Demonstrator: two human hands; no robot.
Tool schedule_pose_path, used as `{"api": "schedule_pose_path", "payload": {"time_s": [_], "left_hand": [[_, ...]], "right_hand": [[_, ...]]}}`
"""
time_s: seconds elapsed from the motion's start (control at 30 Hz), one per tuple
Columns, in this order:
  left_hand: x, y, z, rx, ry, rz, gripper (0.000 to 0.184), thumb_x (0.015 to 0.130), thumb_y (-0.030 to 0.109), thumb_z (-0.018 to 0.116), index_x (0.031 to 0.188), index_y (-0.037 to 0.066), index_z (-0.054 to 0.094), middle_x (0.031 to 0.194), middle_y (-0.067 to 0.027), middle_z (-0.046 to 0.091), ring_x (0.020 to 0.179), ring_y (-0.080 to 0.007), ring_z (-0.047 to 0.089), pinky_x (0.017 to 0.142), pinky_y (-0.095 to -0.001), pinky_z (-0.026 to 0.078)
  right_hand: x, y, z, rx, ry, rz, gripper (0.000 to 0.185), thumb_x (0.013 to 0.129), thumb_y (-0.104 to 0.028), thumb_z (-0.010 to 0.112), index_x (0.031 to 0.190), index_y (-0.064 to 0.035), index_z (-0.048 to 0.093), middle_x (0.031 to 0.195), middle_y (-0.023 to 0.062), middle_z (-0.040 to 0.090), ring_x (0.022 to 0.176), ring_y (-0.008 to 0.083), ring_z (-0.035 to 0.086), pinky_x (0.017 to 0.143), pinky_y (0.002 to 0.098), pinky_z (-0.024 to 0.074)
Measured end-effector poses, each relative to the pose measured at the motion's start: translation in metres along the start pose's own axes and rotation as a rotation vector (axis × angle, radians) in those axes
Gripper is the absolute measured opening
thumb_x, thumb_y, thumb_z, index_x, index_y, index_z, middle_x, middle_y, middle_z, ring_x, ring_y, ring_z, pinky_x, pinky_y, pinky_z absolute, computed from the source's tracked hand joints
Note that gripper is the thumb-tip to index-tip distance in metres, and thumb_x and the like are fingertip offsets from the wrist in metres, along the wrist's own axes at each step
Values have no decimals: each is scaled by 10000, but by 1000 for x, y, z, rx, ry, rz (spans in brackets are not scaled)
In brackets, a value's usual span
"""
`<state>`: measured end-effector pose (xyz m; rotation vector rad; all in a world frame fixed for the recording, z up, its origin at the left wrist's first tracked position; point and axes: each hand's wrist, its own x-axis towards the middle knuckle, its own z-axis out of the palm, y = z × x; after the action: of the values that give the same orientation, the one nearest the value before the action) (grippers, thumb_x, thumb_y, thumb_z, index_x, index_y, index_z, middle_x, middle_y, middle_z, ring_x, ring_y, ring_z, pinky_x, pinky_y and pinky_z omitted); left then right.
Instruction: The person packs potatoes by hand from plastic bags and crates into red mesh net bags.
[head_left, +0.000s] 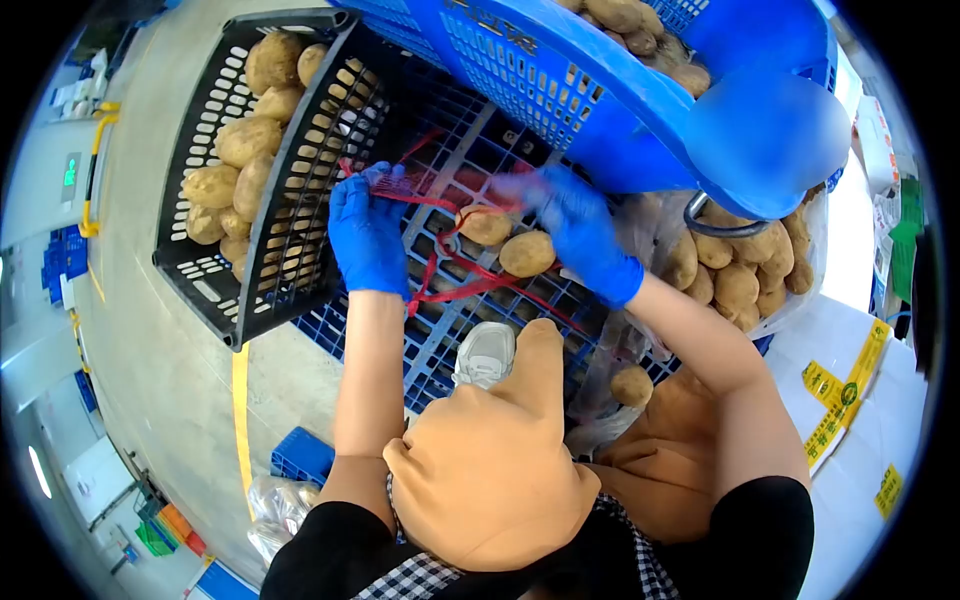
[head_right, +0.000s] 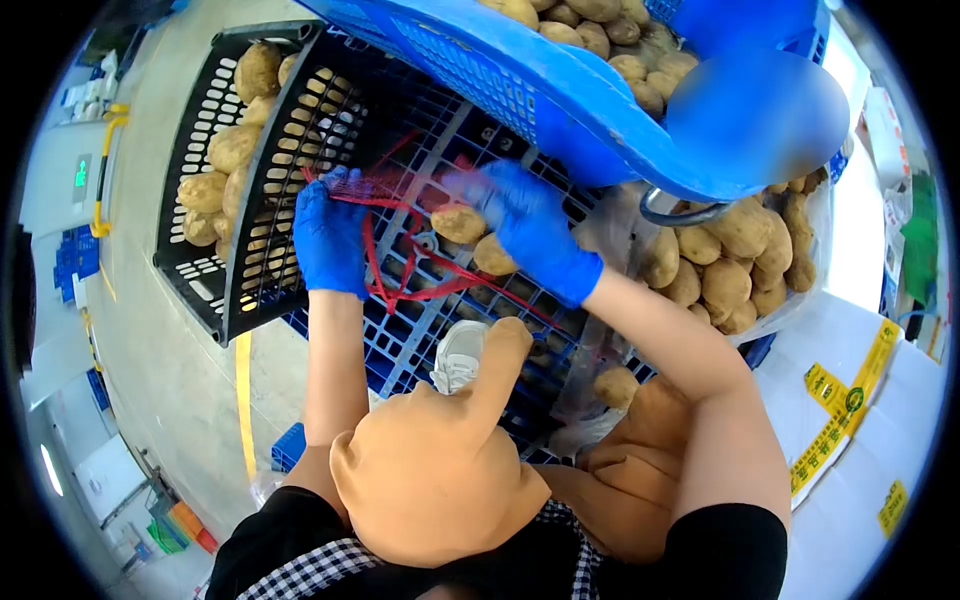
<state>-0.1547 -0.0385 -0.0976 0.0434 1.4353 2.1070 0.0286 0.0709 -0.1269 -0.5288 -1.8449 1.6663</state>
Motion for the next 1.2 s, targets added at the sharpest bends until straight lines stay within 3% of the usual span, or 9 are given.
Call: {"api": "schedule_pose_path", "payload": {"time_s": [0.1,0.2,0.33,0.43,0.57,0.7,0.87,0.97,1.2], "left_hand": [[-8,1,16,169,-30,61,139,924,171,489,869,64,559,717,-23,552,560,-83,462,521,-216,389],[-11,-13,32,304,-224,259,167,958,175,451,899,62,557,765,-10,585,579,-47,438,520,-198,361],[-24,-5,45,415,-347,242,143,949,142,461,895,49,555,807,-11,581,650,-41,439,587,-182,358],[-28,-10,48,543,-435,298,118,936,117,476,863,32,515,656,-6,529,474,-37,417,439,-200,343],[-13,-24,35,818,-485,676,58,909,79,505,912,26,528,734,-30,560,636,-85,525,585,-233,446],[-26,-13,52,625,-401,384,88,897,69,499,954,21,547,903,-39,563,815,-124,526,782,-261,429],[-14,-6,57,522,-143,166,150,895,155,541,993,41,549,858,-27,544,750,-92,474,707,-232,412],[-19,0,46,688,-355,329,87,875,133,566,886,49,547,814,-15,532,727,-77,459,678,-208,398],[-35,0,59,521,-602,-151,93,831,14,591,857,55,512,790,6,534,741,-75,497,686,-212,419]], "right_hand": [[-15,-32,18,-368,-213,-364,238,850,-130,588,1079,-78,623,957,107,618,909,263,604,759,337,497],[-8,-44,18,-339,-367,-396,249,816,-63,581,1062,-83,612,933,124,607,866,313,593,736,346,504],[12,-17,-3,4,-122,-36,151,840,-151,587,943,-44,617,900,74,639,760,183,621,665,292,499],[33,-33,-18,346,-153,453,222,873,-249,591,932,-38,627,853,57,643,745,117,604,648,243,482],[24,-37,18,542,-172,366,248,844,-301,650,874,-54,653,751,6,606,661,73,555,612,223,450],[26,-41,14,646,-303,482,208,865,-250,619,791,-56,608,677,22,603,599,78,551,554,221,446],[36,-23,12,707,-134,450,162,874,-204,611,930,-51,603,712,6,595,568,56,528,511,196,434],[39,-28,2,616,-71,404,169,866,-234,625,836,-72,590,658,-18,540,524,43,473,466,195,386],[34,-35,-8,672,-179,521,207,869,-271,620,775,-89,592,605,-30,521,473,42,454,433,187,350]]}}
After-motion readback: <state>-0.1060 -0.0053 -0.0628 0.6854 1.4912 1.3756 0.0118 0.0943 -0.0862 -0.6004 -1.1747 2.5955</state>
